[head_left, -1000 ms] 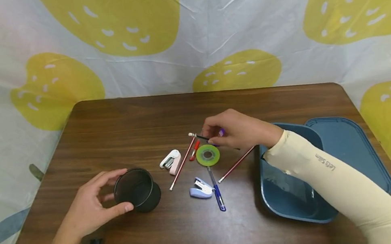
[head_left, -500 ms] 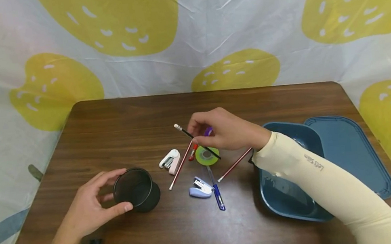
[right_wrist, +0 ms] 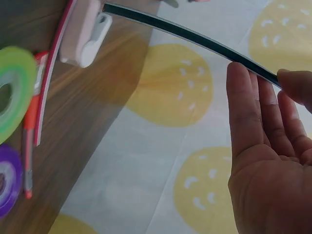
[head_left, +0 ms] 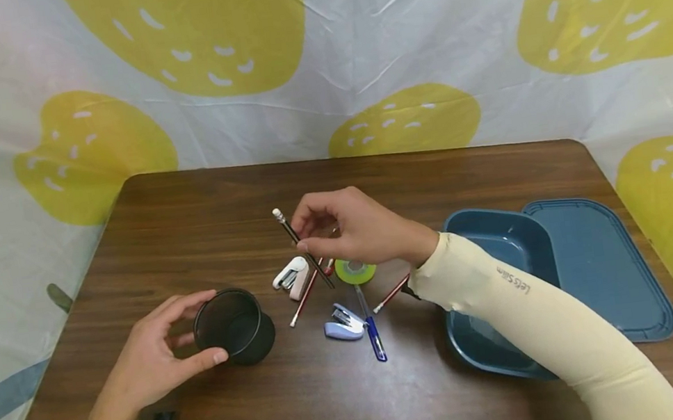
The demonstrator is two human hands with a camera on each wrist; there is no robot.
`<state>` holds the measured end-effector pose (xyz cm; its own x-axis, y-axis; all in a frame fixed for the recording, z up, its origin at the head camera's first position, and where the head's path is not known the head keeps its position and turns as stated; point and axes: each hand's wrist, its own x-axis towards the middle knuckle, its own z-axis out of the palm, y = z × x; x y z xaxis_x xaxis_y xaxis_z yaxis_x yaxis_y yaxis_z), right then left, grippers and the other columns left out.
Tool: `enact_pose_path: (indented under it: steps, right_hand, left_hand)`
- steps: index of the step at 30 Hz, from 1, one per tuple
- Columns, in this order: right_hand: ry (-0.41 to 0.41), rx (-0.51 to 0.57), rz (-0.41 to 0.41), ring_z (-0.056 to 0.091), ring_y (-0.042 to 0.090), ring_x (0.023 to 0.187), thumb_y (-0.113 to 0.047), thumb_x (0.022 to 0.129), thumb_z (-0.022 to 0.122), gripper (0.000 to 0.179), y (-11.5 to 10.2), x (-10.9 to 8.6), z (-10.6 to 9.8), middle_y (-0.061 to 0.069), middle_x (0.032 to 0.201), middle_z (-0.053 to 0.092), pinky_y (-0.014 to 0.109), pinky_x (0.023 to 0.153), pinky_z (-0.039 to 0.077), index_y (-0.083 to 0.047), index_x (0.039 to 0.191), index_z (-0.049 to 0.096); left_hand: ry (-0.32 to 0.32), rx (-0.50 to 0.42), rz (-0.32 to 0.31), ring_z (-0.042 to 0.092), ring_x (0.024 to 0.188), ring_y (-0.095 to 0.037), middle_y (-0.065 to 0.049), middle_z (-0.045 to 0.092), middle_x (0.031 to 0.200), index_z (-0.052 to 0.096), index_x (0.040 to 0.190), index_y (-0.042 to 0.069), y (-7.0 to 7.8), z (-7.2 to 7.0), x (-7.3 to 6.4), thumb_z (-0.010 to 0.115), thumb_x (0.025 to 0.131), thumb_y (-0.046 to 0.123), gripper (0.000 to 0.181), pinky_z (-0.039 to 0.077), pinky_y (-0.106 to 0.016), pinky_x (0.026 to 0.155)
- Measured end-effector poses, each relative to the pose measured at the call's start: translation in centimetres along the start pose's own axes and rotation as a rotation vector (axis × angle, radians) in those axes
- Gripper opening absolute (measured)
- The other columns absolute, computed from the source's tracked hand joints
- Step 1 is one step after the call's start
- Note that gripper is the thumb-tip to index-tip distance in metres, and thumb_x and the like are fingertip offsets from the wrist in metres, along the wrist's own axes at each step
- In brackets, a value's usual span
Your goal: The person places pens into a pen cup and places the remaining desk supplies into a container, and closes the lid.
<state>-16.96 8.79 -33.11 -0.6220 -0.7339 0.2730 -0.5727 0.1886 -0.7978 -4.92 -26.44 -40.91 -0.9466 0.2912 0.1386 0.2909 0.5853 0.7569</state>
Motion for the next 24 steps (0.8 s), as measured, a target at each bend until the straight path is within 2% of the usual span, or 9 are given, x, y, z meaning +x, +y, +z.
enact_pose_path:
  steps: [15,24]
  right_hand:
    - [0.052,0.202,-0.061,0.073,0.01,0.09,-0.006,0.096,0.076,0.013,-3.0,3.0,3.1,0.005,0.096,0.074,0.033,0.08,0.067,-0.007,0.104,0.066]
    - [0.071,0.253,-0.088,0.073,0.006,0.092,-0.003,0.096,0.075,0.014,-4.2,4.4,5.0,0.009,0.098,0.074,0.034,0.079,0.067,-0.004,0.104,0.064]
  left_hand:
    - [0.005,-0.022,0.014,0.066,0.109,-0.001,-0.001,0.071,0.121,0.062,0.145,0.022,-0.3,0.0,0.0,0.098,0.075,0.016,0.079,0.062,-0.017,0.083]
    - [0.008,-0.034,0.019,0.066,0.109,-0.003,-0.002,0.07,0.123,0.062,0.146,0.022,-0.5,-0.1,-0.2,0.098,0.075,0.013,0.08,0.062,-0.019,0.082]
